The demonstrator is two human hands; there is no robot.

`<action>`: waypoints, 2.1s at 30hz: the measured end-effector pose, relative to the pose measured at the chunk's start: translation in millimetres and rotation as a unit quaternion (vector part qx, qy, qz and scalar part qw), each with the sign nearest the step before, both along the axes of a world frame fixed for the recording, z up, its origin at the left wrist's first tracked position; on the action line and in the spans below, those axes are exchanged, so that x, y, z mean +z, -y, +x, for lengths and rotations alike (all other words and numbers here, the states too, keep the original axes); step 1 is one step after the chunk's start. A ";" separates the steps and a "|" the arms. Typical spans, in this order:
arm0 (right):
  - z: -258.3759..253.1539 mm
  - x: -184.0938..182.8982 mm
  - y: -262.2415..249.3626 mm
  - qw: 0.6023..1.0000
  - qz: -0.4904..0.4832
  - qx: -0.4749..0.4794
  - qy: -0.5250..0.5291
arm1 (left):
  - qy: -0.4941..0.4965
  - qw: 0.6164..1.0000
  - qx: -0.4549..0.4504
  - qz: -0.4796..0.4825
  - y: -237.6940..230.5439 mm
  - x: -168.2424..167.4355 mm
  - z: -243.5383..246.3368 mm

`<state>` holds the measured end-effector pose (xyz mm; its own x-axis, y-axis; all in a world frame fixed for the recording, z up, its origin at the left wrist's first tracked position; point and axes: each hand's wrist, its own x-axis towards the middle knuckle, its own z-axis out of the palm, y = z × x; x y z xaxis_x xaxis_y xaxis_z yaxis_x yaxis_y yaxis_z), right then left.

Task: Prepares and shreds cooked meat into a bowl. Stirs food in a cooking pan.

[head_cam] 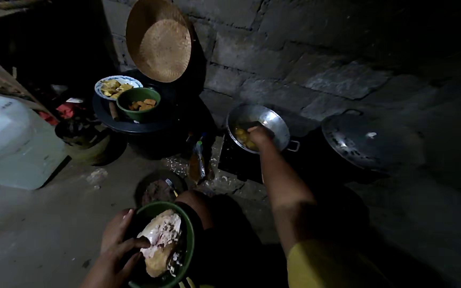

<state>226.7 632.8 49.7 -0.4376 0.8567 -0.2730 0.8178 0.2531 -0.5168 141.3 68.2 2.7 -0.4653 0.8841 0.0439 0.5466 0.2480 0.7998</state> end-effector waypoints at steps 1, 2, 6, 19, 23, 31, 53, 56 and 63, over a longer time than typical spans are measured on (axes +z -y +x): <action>2.8 4.4 -2.8 0.999 0.012 0.000 -0.045 | 0.001 1.000 0.000 0.004 -0.5 -2.1 -1.0; 5.1 10.5 -4.6 0.995 0.021 -0.002 -0.100 | 0.000 1.000 0.003 0.010 -1.0 -3.6 -1.7; 10.6 73.5 35.2 0.969 0.046 0.045 -0.240 | -0.004 1.000 0.005 -0.009 -4.2 5.7 -2.9; 45.6 57.0 382.1 0.779 0.065 0.614 0.111 | -0.077 0.996 0.031 -0.013 4.3 12.1 1.3; 48.2 53.3 414.9 0.755 0.131 0.617 0.180 | -0.104 0.994 0.028 -0.031 5.9 15.0 4.0; 44.1 51.7 417.0 0.714 0.177 0.654 0.178 | -0.053 0.997 0.016 -0.045 3.0 17.8 3.6; 33.4 58.7 380.0 0.822 -0.004 0.569 -0.008 | -0.005 0.998 -0.035 -0.047 9.8 20.3 -2.3; 38.4 60.1 378.2 0.823 0.003 0.567 -0.035 | -0.029 0.997 -0.027 -0.067 8.7 21.0 -4.5; 57.6 60.5 374.1 0.834 0.071 0.529 -0.144 | 0.011 0.998 -0.021 -0.061 6.5 21.0 -3.8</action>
